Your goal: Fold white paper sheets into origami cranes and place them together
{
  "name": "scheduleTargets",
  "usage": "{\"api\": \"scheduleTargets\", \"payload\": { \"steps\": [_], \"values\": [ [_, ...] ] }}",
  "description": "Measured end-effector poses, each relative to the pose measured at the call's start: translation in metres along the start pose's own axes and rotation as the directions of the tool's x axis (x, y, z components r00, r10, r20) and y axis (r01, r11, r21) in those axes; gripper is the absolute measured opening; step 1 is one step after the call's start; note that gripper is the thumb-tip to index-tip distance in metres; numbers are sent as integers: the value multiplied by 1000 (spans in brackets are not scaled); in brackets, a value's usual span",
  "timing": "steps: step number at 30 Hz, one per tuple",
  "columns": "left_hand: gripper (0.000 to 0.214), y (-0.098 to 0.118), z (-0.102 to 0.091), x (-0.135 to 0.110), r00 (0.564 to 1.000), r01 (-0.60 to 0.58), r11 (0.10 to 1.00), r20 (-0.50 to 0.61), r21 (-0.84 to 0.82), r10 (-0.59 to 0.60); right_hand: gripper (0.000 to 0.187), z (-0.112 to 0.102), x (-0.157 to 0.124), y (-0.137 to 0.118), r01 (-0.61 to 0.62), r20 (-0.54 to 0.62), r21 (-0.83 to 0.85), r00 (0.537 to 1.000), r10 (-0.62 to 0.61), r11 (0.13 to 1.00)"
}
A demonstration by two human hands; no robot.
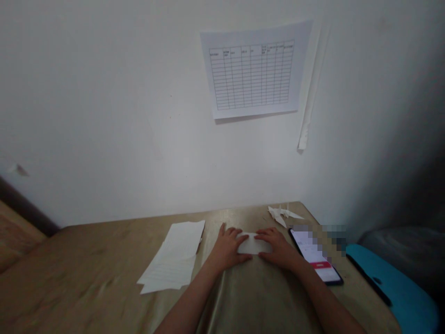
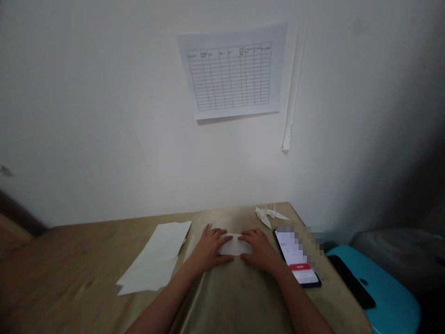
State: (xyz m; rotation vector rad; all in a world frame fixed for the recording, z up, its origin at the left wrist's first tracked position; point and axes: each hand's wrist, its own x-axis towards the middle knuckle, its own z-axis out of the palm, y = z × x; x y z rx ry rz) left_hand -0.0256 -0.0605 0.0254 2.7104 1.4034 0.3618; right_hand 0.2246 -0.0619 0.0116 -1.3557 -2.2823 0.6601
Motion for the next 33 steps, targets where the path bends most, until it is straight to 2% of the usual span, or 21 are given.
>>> {"api": "scheduleTargets", "payload": {
  "steps": [12, 19, 26, 33],
  "values": [
    [69, 2, -2, 2, 999, 12, 999, 32, -29, -11, 61, -1, -1, -6, 48, 14, 13, 999, -49, 999],
    [58, -1, -2, 1, 1000, 8, 999, 27, -46, -6, 63, -2, -2, -4, 83, 5, 41, 997, -83, 996],
    [47, -8, -2, -1, 999, 33, 998, 43, -53, -31, 42, -1, -3, 2, 154, -64, 54, 987, -150, 987],
    [39, -6, 4, -1, 992, 125, 983, 38, -134, -121, 29, -4, -2, 3, 136, -76, 70, 988, -131, 988]
  ]
}}
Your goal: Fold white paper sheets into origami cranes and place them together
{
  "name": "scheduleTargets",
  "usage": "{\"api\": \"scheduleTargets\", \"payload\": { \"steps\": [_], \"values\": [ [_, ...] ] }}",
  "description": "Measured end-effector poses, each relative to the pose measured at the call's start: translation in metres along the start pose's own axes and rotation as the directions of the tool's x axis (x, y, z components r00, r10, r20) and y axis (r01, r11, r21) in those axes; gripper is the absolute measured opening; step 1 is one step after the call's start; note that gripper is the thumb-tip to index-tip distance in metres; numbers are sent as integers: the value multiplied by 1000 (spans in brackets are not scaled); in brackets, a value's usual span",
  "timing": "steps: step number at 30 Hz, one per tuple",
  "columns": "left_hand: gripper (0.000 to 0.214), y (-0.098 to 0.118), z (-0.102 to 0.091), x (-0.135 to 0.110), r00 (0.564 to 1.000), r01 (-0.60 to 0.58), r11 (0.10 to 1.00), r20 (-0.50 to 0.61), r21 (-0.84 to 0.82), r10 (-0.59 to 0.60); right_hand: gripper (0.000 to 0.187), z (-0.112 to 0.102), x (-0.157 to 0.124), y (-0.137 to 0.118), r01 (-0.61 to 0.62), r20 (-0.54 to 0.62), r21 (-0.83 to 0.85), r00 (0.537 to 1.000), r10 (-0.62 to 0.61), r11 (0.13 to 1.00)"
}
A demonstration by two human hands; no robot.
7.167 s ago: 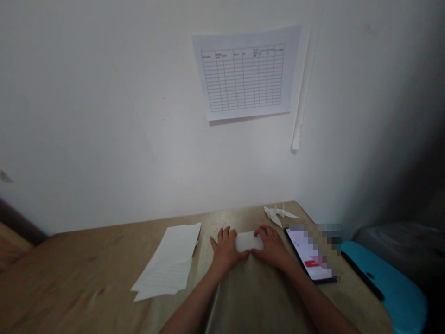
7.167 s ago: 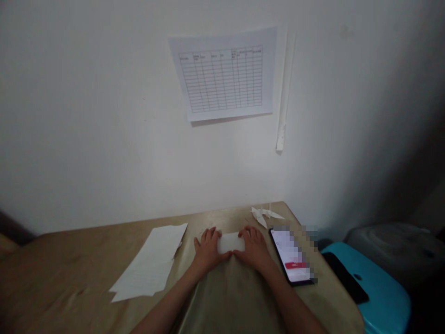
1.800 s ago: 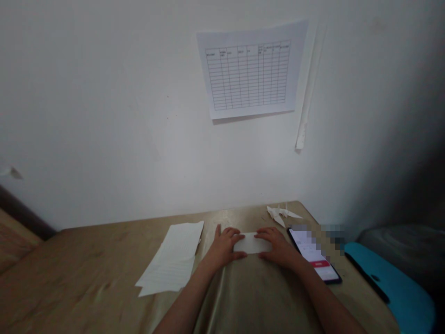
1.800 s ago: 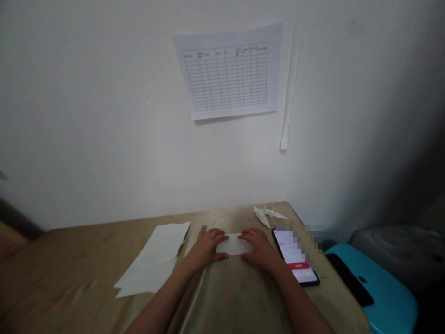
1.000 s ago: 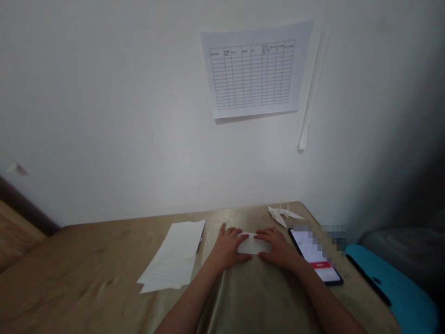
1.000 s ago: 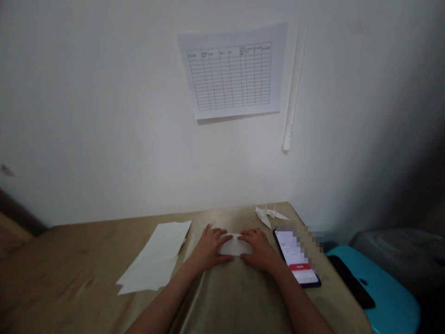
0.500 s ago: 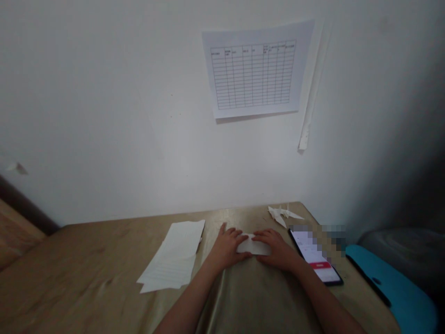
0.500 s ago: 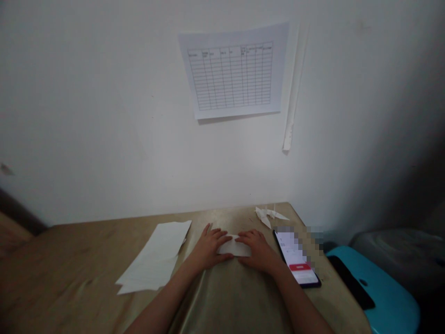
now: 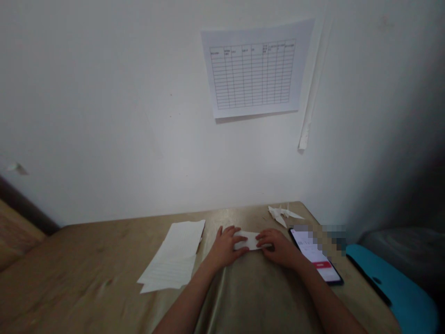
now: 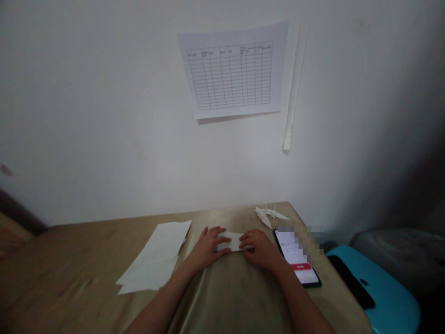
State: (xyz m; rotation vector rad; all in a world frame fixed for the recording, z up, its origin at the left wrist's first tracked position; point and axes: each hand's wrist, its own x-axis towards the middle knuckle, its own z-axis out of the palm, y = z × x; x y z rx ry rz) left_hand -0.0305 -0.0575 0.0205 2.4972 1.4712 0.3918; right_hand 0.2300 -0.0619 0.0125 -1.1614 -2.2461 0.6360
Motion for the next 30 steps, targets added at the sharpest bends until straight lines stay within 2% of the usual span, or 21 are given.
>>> {"api": "scheduleTargets", "payload": {
  "steps": [5, 10, 19, 30],
  "values": [
    [42, 5, 6, 2, 998, 61, 998, -22, -5, -62, 26, 1, 1, -2, 11, -13, 7, 1000, -11, 1000],
    [48, 8, 10, 4, 992, 118, 993, -37, -28, -119, 30, 1, 1, 2, -41, -81, 13, 996, 42, 999],
    [53, 13, 9, 3, 991, 132, 990, 3, -53, -132, 18, -14, 4, -8, -111, -85, 17, 990, 112, 994],
    [62, 23, 9, 1, 984, 177, 984, 30, -35, -176, 22, -9, 6, -4, -125, -87, -23, 989, 123, 992]
  ]
}}
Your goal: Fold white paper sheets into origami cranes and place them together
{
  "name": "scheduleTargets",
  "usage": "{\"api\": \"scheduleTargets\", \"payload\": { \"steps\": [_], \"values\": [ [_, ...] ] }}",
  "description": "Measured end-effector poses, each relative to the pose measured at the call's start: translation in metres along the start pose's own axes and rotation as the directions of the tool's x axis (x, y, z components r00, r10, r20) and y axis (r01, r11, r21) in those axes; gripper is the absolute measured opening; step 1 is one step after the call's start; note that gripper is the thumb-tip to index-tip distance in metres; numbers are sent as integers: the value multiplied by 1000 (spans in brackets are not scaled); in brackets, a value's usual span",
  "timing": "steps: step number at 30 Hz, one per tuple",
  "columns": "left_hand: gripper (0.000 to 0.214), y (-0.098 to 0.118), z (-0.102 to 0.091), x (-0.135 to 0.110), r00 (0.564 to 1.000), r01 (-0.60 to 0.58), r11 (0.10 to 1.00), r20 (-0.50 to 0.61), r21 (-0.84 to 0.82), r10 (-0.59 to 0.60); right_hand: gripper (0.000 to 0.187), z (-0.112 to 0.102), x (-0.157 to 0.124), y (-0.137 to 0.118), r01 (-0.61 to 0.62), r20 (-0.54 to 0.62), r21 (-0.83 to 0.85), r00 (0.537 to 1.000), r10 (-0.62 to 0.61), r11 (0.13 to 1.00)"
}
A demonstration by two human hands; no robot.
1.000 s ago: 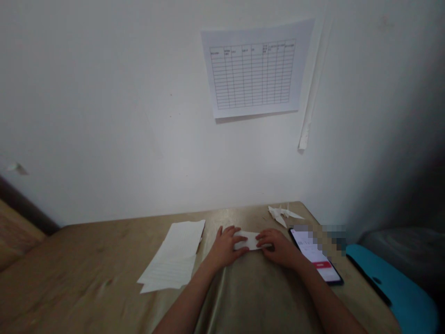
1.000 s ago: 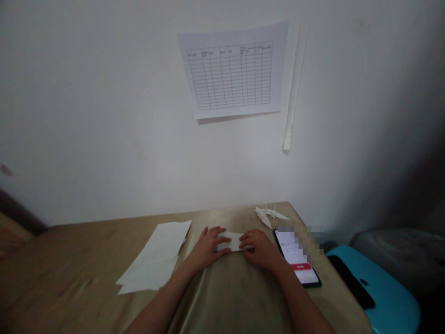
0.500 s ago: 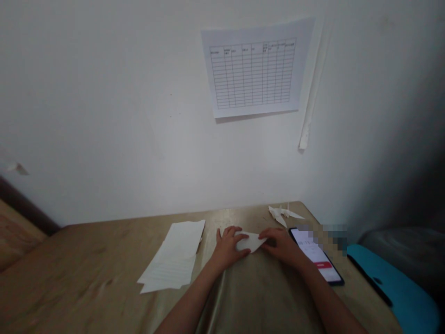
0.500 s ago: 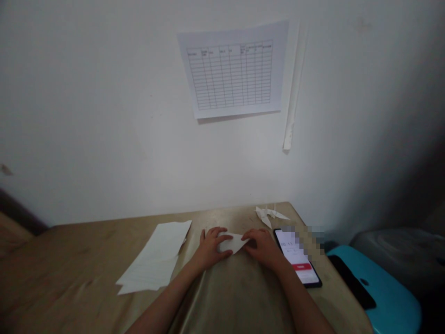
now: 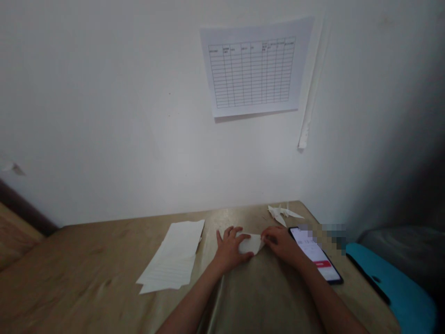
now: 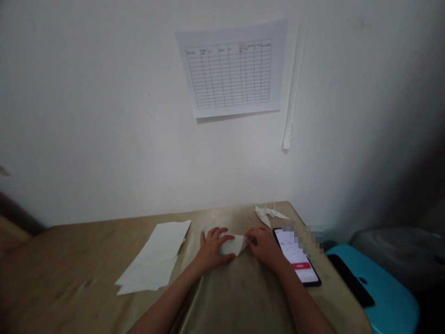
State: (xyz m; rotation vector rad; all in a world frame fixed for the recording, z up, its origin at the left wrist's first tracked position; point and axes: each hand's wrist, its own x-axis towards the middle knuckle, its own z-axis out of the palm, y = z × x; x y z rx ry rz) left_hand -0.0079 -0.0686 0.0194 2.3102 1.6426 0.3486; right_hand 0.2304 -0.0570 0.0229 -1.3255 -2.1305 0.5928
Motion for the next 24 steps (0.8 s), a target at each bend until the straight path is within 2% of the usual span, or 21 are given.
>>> {"api": "scheduleTargets", "payload": {
  "steps": [6, 16, 20, 24],
  "values": [
    [85, -3, 6, 3, 1000, 21, 1000, 7, -4, -21, 20, 14, 6, 5, -72, -88, 19, 993, 73, 997],
    [81, -3, 1, 6, 999, 32, 994, 14, -103, -31, 17, 21, 9, 10, -71, -111, 17, 991, 73, 997],
    [85, -1, 2, 7, 999, 33, 987, -30, -158, -39, 18, 24, 11, 15, -51, -113, 17, 992, 53, 999],
    [91, -2, 1, 8, 999, 18, 986, -26, -168, -23, 19, 28, 12, 20, -16, -136, 46, 990, 22, 999]
  ]
}}
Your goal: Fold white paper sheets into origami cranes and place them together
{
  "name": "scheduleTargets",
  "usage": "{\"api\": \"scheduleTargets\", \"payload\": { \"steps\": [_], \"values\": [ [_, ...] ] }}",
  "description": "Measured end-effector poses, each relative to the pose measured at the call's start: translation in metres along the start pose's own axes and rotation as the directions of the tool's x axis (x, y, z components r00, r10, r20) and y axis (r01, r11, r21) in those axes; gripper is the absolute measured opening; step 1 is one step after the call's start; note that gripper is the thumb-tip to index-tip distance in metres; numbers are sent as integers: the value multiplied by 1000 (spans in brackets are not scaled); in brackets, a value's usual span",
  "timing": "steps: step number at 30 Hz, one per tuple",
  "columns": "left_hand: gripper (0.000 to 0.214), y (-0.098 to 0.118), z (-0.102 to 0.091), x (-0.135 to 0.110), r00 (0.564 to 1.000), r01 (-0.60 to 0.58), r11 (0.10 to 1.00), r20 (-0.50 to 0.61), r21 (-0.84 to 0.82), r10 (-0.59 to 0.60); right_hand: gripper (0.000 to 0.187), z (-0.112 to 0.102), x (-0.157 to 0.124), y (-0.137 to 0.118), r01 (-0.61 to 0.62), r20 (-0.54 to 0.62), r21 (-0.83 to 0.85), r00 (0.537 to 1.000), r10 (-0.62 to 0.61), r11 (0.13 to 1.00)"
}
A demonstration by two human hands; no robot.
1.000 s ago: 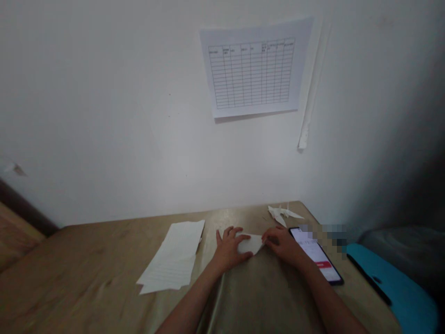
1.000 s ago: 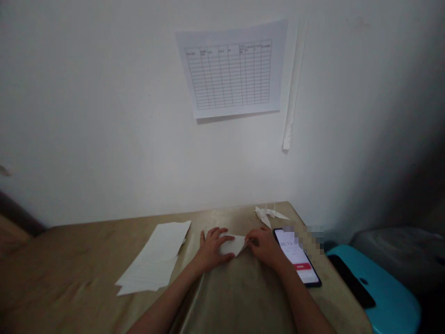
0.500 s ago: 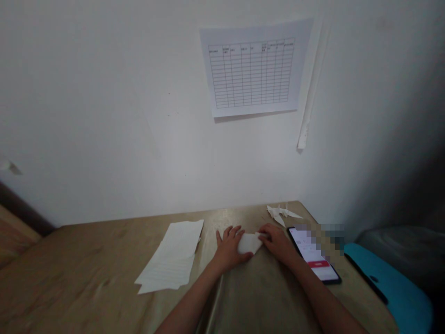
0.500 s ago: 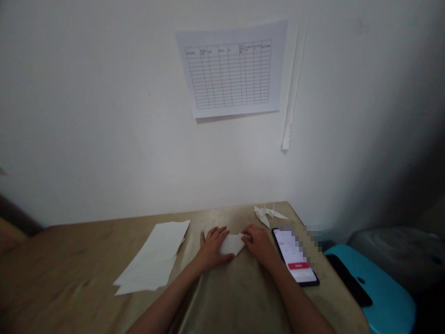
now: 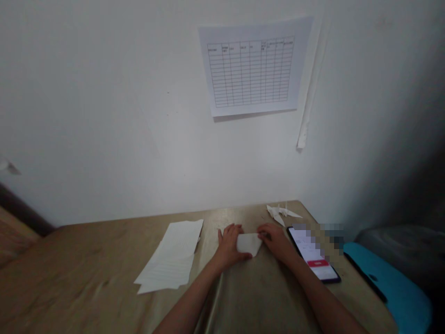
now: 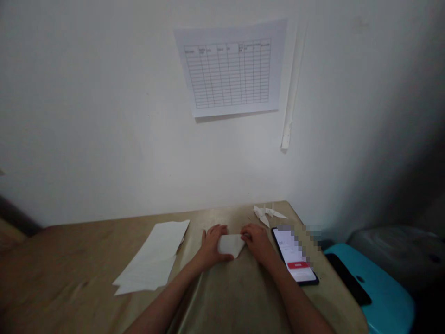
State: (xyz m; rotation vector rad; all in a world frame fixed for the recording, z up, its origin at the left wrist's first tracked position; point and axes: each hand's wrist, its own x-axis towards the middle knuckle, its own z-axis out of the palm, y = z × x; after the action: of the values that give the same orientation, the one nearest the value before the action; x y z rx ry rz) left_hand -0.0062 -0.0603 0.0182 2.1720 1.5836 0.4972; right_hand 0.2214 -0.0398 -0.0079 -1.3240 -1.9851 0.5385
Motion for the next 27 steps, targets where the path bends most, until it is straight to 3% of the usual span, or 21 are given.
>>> {"api": "scheduleTargets", "payload": {
  "steps": [7, 17, 27],
  "values": [
    [80, -5, 2, 2, 1000, -27, 997, 18, 67, 25, 18, 5, 2, -5, -16, 6, -53, 1000, 16, 998],
    [92, -3, 0, 2, 1000, 0, 997, -1, 78, 0, 18, 7, 2, -23, -57, -4, -217, 998, 58, 975],
    [51, 2, 4, -2, 999, -24, 995, -20, 95, 26, 18, 10, 1, -27, -62, -9, -341, 998, 63, 938]
  ]
}}
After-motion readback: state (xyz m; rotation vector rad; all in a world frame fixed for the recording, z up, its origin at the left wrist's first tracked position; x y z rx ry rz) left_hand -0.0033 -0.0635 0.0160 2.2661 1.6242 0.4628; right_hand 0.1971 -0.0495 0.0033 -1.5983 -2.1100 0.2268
